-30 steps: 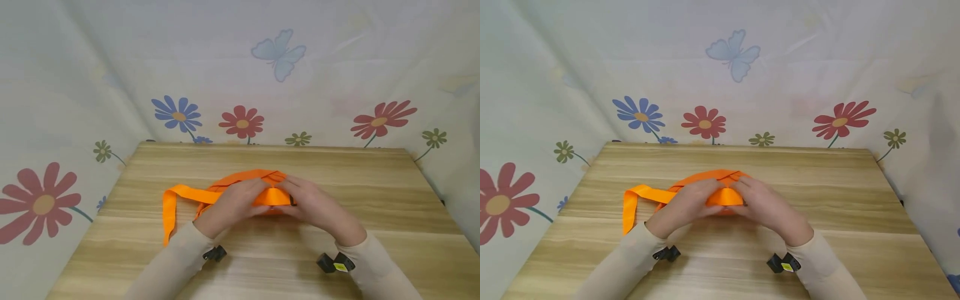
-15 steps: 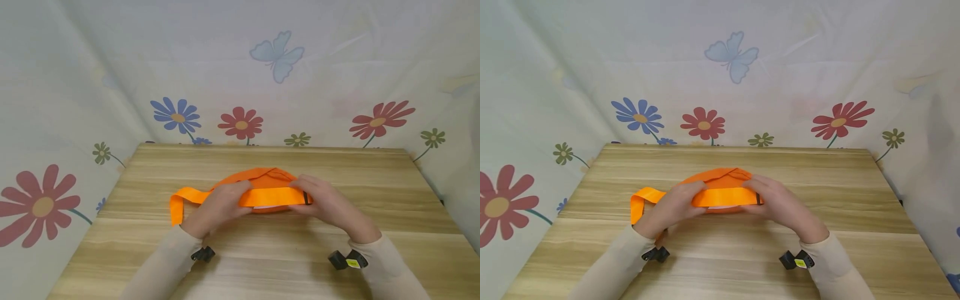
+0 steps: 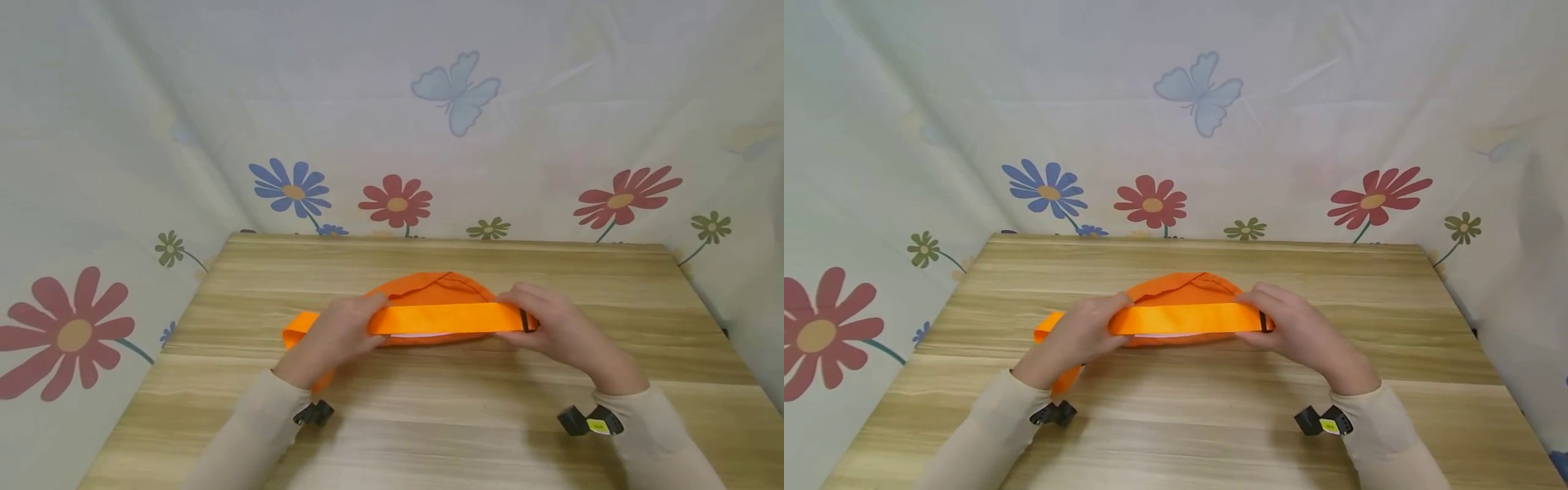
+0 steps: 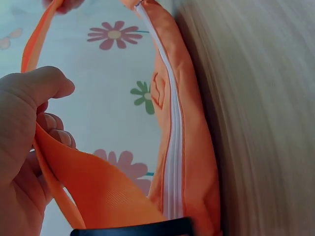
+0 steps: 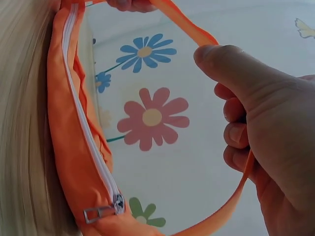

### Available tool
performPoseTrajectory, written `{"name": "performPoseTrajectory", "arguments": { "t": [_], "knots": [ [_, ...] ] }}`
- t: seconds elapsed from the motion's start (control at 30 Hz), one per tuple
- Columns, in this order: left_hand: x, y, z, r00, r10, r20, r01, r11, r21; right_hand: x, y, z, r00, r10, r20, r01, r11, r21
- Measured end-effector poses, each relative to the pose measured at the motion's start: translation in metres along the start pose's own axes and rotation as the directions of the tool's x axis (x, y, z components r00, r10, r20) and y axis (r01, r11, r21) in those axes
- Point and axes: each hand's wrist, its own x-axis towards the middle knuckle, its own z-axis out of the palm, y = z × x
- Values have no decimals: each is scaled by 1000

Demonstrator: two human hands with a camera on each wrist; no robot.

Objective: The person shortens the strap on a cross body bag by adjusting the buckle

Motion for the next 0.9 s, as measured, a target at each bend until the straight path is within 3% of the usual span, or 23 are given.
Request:
{"name": "performPoseTrajectory", "arguments": {
  "t": [0.47, 0.9],
  "knots": [
    [-3, -9, -8, 998, -25, -65, 29, 997, 67, -10, 3, -20, 1000, 22, -20, -23, 999, -46],
    [-7, -18, -8, 996, -87, -1, 86, 983, 162, -14, 3, -29, 999, 19, -36, -21, 998, -57]
  ]
}}
